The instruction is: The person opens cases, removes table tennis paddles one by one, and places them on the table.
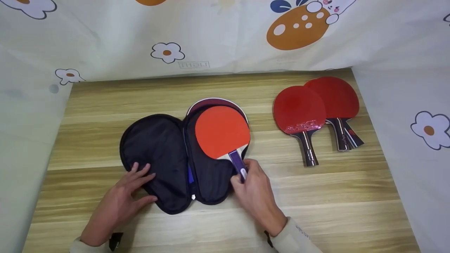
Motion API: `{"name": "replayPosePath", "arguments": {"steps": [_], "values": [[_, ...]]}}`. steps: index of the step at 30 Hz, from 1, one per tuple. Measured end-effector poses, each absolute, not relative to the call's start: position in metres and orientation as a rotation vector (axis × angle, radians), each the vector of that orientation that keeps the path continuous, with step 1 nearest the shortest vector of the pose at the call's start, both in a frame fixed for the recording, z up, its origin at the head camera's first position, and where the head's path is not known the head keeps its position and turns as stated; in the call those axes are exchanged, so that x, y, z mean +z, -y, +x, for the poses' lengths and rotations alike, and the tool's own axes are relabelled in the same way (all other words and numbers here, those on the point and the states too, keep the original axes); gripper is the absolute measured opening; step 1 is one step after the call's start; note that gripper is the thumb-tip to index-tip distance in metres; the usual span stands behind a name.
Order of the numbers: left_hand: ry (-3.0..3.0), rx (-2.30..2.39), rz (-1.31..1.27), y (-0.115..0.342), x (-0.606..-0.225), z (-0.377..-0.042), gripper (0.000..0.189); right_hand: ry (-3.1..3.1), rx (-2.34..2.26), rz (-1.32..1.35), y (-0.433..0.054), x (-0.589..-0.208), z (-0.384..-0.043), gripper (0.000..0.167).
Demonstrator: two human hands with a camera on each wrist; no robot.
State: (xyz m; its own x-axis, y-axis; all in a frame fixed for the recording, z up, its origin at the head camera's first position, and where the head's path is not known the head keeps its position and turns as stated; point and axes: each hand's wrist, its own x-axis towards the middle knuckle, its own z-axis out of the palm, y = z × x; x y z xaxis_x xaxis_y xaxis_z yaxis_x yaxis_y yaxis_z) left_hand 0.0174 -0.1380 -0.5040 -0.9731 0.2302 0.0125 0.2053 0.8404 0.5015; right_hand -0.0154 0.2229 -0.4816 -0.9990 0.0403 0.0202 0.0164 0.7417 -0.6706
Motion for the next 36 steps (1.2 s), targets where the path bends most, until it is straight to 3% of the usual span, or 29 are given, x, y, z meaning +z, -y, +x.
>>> {"name": "replayPosePath", "arguments": {"steps": [11,19,27,36], "values": [[-2.959,0.789,0.343,0.139,-0.505,0.018,0.061,2.694,1.144,0.055,-0.239,-0.481,-0.02,0.035],[-2.964,0.782,0.35,0.139,-0.505,0.017,0.061,2.509,1.119,0.042,-0.262,-0.459,-0.029,0.035],[-2.958,0.784,0.344,0.138,-0.505,0.017,0.062,2.504,0.966,-0.198,-0.308,-0.444,-0.04,0.04],[-2.973,0.781,0.357,0.139,-0.505,0.018,0.061,2.612,0.773,-0.48,-0.351,-0.459,-0.049,0.046]]}}
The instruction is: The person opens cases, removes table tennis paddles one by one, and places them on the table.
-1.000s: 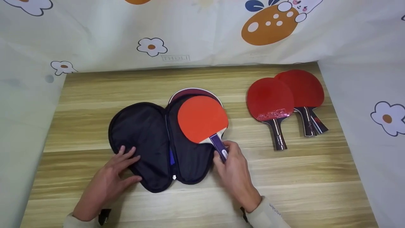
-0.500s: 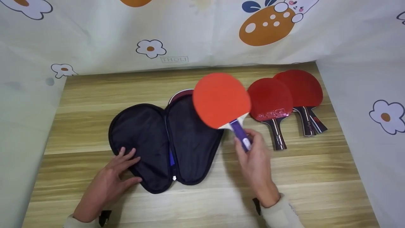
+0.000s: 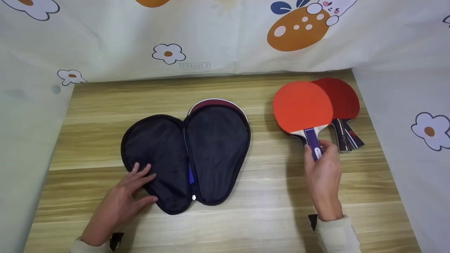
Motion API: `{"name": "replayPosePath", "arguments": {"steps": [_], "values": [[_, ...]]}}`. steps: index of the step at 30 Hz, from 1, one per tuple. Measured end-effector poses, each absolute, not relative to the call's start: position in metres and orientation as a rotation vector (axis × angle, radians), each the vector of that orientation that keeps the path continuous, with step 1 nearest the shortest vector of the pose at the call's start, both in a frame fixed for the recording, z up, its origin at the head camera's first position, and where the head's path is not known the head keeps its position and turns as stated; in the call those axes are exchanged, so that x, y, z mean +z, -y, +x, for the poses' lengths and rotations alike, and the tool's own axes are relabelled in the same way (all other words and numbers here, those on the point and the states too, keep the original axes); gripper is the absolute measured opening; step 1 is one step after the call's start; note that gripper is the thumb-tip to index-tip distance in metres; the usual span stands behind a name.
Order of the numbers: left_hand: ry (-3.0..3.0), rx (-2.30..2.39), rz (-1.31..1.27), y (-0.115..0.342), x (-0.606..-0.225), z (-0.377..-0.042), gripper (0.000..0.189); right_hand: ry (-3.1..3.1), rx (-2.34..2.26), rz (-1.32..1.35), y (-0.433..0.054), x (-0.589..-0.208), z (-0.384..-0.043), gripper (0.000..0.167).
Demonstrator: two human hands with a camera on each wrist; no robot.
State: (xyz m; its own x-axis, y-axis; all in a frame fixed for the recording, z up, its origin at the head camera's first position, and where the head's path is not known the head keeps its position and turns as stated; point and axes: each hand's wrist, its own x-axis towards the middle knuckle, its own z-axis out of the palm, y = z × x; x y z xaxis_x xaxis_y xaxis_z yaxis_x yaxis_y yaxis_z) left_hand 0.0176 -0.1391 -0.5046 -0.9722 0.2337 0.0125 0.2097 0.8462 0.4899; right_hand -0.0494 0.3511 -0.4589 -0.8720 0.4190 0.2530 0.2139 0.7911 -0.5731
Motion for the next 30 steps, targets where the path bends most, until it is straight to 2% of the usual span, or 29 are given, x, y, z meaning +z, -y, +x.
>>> {"name": "replayPosePath", "arguments": {"steps": [10,30], "values": [[-2.963,0.783,0.354,0.14,-0.504,0.018,0.062,2.683,0.718,-0.551,-0.367,-0.476,-0.05,0.049],[-2.947,0.791,0.334,0.138,-0.503,0.017,0.061,2.772,0.769,-0.678,-0.385,-0.486,-0.044,0.052]]}}
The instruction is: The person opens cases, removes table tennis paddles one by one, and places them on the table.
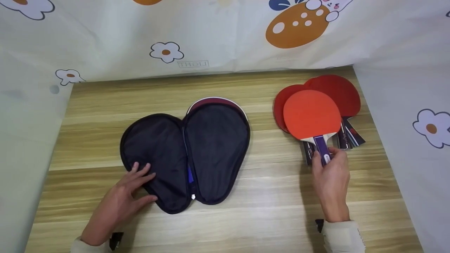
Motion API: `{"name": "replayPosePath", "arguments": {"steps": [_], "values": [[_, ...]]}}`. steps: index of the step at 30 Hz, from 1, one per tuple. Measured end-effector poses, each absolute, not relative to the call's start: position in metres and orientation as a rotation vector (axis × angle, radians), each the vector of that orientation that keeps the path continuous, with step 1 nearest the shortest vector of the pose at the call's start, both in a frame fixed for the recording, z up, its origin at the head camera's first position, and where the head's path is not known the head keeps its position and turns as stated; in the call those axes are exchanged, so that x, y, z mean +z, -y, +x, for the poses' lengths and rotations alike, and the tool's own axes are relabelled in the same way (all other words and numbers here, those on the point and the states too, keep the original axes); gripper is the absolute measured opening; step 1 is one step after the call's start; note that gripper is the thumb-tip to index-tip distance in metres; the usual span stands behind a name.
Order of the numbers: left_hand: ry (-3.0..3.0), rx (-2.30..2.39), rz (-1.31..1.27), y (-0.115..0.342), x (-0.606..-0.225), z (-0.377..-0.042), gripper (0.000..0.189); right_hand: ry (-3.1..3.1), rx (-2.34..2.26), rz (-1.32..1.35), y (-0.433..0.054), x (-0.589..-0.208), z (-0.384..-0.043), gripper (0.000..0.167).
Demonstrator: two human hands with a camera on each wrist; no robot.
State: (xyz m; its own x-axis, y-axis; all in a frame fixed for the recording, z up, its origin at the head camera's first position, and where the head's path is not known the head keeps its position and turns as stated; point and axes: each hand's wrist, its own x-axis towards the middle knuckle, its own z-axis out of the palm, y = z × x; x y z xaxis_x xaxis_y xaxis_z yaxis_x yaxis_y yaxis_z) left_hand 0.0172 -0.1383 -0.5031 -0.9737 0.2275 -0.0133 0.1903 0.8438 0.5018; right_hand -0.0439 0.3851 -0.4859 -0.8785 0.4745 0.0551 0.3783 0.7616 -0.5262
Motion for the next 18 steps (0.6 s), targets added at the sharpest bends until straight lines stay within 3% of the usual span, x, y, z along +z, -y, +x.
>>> {"name": "replayPosePath", "arguments": {"steps": [18], "values": [[-2.966,0.805,0.349,0.139,-0.504,0.0175,0.061,2.968,0.775,-0.711,-0.3912,-0.4893,-0.0478,0.055]]}}
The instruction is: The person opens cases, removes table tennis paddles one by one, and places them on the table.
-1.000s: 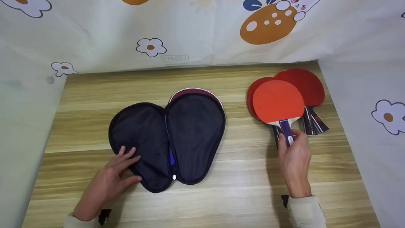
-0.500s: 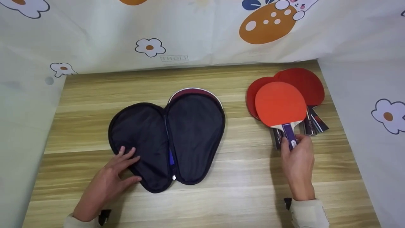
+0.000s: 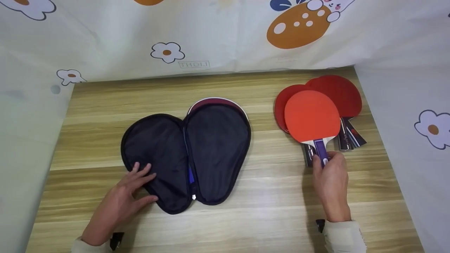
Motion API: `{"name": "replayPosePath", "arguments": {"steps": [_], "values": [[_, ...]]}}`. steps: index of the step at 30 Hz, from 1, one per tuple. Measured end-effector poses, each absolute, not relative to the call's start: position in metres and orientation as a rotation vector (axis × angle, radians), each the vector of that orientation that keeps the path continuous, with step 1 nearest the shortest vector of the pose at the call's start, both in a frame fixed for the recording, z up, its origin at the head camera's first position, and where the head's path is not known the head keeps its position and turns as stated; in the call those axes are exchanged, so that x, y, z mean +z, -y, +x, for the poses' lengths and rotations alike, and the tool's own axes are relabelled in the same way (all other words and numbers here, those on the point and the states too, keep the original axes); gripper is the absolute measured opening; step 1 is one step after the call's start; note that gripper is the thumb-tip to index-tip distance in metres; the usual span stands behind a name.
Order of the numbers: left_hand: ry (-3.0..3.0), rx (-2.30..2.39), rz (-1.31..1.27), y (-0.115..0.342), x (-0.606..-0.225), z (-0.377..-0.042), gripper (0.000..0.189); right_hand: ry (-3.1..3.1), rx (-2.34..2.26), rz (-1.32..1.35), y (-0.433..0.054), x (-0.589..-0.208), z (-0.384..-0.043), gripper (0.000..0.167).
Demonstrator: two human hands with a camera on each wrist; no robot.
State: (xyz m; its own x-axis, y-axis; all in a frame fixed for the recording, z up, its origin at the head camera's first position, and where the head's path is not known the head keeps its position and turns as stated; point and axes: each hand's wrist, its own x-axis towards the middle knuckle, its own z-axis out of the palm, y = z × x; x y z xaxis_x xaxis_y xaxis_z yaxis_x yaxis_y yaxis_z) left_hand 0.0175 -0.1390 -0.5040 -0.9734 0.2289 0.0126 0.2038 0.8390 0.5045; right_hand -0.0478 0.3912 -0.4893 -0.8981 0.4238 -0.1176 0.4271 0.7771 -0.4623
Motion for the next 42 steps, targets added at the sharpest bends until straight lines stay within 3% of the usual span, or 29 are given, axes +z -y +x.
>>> {"name": "replayPosePath", "arguments": {"steps": [17,33,42], "values": [[-2.979,0.79,0.368,0.136,-0.504,0.017,0.061,-3.133,-0.773,0.65,-0.384,-0.475,-0.05,0.063],[-3.052,0.693,0.427,0.134,-0.501,0.012,0.057,-3.308,-1.013,0.205,-0.327,-0.448,-0.074,0.053],[-3.267,0.736,0.43,0.124,-0.481,-0.008,0.041,-3.262,-1.124,-0.006,-0.285,-0.438,-0.09,0.048]]}}
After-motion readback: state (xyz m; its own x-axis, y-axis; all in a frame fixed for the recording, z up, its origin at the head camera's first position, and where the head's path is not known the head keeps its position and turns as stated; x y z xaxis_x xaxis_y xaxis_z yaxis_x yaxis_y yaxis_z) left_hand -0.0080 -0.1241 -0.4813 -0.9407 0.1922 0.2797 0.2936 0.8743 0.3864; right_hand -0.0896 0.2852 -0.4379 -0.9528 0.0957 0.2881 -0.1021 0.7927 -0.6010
